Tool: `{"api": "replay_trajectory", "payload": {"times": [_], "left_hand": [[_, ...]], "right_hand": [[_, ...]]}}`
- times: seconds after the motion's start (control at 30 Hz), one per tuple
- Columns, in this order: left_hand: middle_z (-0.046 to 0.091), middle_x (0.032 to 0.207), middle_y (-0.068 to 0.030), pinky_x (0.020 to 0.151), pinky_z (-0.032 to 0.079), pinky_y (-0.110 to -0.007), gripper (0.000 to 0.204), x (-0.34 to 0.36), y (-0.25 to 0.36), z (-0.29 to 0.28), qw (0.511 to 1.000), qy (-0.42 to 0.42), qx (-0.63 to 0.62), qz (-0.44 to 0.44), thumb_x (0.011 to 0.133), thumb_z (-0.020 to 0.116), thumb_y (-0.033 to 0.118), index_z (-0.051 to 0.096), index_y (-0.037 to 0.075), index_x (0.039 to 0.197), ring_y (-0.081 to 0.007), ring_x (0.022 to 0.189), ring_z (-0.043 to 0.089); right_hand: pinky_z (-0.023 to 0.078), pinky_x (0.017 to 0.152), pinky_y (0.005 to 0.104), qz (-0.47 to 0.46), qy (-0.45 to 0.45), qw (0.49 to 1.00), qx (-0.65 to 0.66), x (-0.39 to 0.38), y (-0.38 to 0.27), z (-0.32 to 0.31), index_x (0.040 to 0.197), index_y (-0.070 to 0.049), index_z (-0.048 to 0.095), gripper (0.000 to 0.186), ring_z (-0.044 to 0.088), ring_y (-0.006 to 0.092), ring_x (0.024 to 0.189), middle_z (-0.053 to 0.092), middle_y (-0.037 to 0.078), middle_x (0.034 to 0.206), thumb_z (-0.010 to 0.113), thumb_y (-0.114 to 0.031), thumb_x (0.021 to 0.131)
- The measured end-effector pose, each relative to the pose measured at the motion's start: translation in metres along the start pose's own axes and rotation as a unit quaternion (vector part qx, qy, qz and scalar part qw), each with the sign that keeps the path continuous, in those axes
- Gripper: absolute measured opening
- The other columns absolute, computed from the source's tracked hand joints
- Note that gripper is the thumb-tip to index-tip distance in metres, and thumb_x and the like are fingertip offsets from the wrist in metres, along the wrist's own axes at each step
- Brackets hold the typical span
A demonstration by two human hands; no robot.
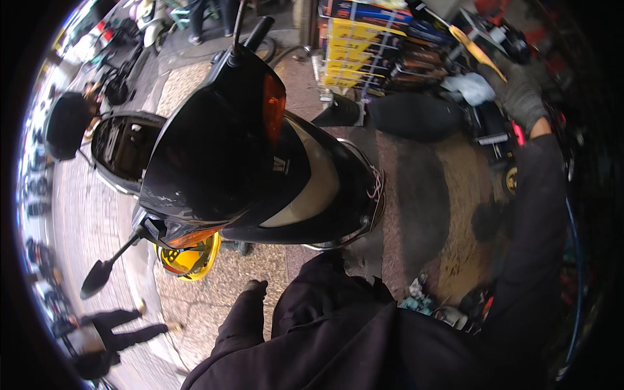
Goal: The person removes the rear body panel of a scooter using a cordless impact driver and a wrench. They loosen and remove multiple fasteners, detach the panel, and set it aside, exposing the scooter's frame and engine area.
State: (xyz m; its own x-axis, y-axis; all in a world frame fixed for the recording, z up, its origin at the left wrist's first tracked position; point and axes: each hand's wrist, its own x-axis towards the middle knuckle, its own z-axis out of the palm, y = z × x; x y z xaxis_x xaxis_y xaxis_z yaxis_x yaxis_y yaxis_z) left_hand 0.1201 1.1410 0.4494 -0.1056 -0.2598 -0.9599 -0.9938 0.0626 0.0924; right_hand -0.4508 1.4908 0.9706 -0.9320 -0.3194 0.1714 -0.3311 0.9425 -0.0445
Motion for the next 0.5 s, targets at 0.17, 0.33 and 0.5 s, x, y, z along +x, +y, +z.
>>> {"api": "replay_trajectory", "payload": {"times": [0.17,0.33,0.5], "left_hand": [[0.065,0.071,-0.0120,0.051,0.049,-0.040,0.031,-0.061,0.067,0.047,0.982,0.056,-0.171,-0.058,0.086,0.059,0.030,0.065,0.001,0.093,-0.0237,0.055,0.062],[0.061,0.067,-0.0115,0.041,0.043,-0.039,0.032,-0.107,0.081,0.104,0.904,0.153,-0.381,-0.118,0.088,0.058,0.031,0.057,0.005,0.107,-0.0228,0.048,0.055],[0.060,0.067,-0.0136,0.039,0.041,-0.039,0.030,-0.154,0.077,0.237,0.796,0.178,-0.523,-0.248,0.088,0.057,0.028,0.054,0.008,0.110,-0.0248,0.046,0.053]], "right_hand": [[0.040,0.049,0.0333,-0.004,-0.095,0.990,0.103,0.105,0.024,0.057,0.103,-0.003,0.066,0.046,0.050,0.0151,0.052,0.058,0.004,0.064,0.061,-0.047,0.090],[0.029,0.033,0.0273,0.098,-0.487,0.764,0.412,0.191,0.041,0.167,0.081,-0.018,0.056,0.034,0.040,0.0089,0.038,0.045,-0.002,0.053,0.055,-0.050,0.091],[0.026,0.031,0.0278,0.069,-0.599,0.655,0.456,0.196,0.016,0.306,0.079,-0.015,0.054,0.038,0.037,0.0098,0.035,0.044,-0.001,0.051,0.057,-0.051,0.090]]}}
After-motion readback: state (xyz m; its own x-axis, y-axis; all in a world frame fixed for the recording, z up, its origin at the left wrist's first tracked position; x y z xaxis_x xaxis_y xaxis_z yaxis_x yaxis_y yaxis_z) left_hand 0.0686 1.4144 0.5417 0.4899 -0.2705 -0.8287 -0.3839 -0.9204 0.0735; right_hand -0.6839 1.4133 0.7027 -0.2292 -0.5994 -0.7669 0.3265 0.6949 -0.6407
